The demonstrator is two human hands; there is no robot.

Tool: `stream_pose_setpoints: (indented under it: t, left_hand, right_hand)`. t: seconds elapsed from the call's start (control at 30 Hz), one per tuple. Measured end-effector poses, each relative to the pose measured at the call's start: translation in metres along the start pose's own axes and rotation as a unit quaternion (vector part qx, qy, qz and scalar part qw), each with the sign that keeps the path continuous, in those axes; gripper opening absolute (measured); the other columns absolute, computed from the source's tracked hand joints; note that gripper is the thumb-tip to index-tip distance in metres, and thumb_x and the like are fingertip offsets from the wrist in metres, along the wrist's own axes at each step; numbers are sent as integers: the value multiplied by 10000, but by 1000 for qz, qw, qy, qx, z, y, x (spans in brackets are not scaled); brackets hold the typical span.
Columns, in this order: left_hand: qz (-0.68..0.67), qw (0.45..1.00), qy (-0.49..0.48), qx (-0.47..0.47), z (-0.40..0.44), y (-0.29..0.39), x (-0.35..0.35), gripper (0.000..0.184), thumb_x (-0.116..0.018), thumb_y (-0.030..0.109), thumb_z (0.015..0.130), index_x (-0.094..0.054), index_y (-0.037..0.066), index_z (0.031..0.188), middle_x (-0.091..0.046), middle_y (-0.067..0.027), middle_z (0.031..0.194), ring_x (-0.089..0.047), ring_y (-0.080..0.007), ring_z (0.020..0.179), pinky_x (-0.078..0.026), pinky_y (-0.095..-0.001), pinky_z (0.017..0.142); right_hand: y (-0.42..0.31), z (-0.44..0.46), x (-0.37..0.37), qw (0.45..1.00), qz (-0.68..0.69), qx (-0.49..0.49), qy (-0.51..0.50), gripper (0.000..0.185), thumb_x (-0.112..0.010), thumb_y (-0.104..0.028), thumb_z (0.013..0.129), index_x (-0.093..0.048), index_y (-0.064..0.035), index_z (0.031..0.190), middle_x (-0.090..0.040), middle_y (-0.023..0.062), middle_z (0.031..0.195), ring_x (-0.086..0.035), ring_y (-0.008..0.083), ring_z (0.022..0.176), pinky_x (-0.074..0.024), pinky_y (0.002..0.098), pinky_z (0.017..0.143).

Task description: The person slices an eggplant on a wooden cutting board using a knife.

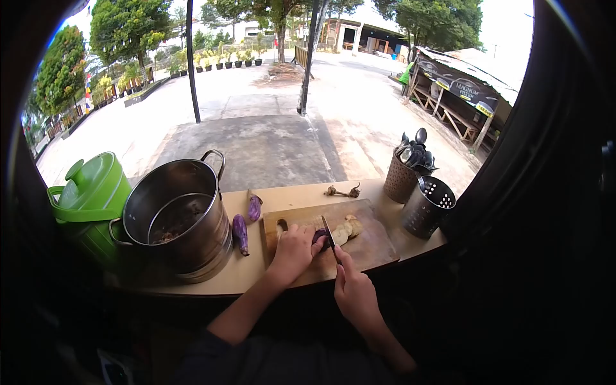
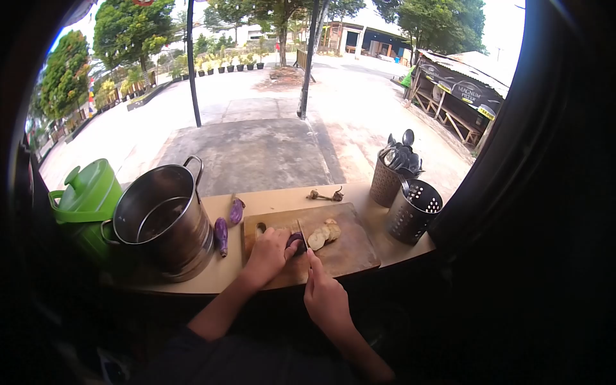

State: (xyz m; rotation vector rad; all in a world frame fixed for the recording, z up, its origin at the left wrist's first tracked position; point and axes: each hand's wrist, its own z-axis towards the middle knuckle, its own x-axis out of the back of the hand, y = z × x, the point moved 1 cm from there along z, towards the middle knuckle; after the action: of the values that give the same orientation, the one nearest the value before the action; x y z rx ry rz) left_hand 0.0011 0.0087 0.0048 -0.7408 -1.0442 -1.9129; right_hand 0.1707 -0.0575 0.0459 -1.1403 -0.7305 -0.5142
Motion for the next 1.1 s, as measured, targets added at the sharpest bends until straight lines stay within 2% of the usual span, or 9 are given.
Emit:
stream_pose_setpoints:
  t: [0.07,0.4,0.47,0.7,0.9,0.97,1.1]
  left_hand:
    - [4,1000,19,-7,2,1,-1,300,-599,347,938,-607,47,941,-640,-122,924,-576,-313,913,-475,-438,803]
    - [31,999,16,-15,-1,0,-3,295,-601,344,930,-605,49,931,-630,-117,909,-577,-304,909,-481,-429,802]
    - [23,999,36,-27,-1,1,0,250,-588,296,940,-588,48,911,-631,-142,878,-588,-324,879,-487,-451,775]
    - [13,999,37,-27,-1,1,-2,216,-612,262,918,-588,47,905,-627,-135,882,-585,-320,884,-480,-451,787]
    - [41,998,34,-14,-2,6,3,241,-597,307,933,-601,67,913,-633,-122,882,-592,-315,897,-479,-441,823]
    - [32,999,10,31,-2,7,2,274,-581,337,948,-605,66,925,-649,-116,887,-601,-311,895,-485,-439,823]
    - [31,999,6,17,-1,8,7,301,-577,351,954,-603,51,932,-661,-122,893,-607,-314,893,-494,-440,804]
  right_hand:
    - [1,7,-3,999,-13,37,30,416,-482,-154,989,-462,-92,1400,-629,224,699,-640,422,650,-497,533,591]
    - [1,36,-17,999,-13,44,22,439,-476,-149,987,-441,-80,1419,-637,242,735,-642,432,679,-495,536,608]
    - [1,42,-21,997,2,61,39,445,-475,-150,986,-436,-73,1423,-638,247,744,-640,436,685,-491,540,613]
    - [-4,54,-21,999,15,35,37,436,-472,-150,990,-441,-92,1420,-639,256,743,-637,448,686,-485,546,609]
    - [-2,48,-19,998,34,29,37,431,-467,-161,993,-441,-98,1419,-643,260,752,-645,448,711,-487,549,622]
    - [-1,37,-14,1000,22,21,7,426,-465,-156,994,-441,-98,1416,-644,254,749,-646,444,709,-487,547,621]
    - [-1,10,-4,1000,20,0,-2,414,-466,-150,993,-448,-100,1404,-642,247,745,-644,443,703,-492,544,625]
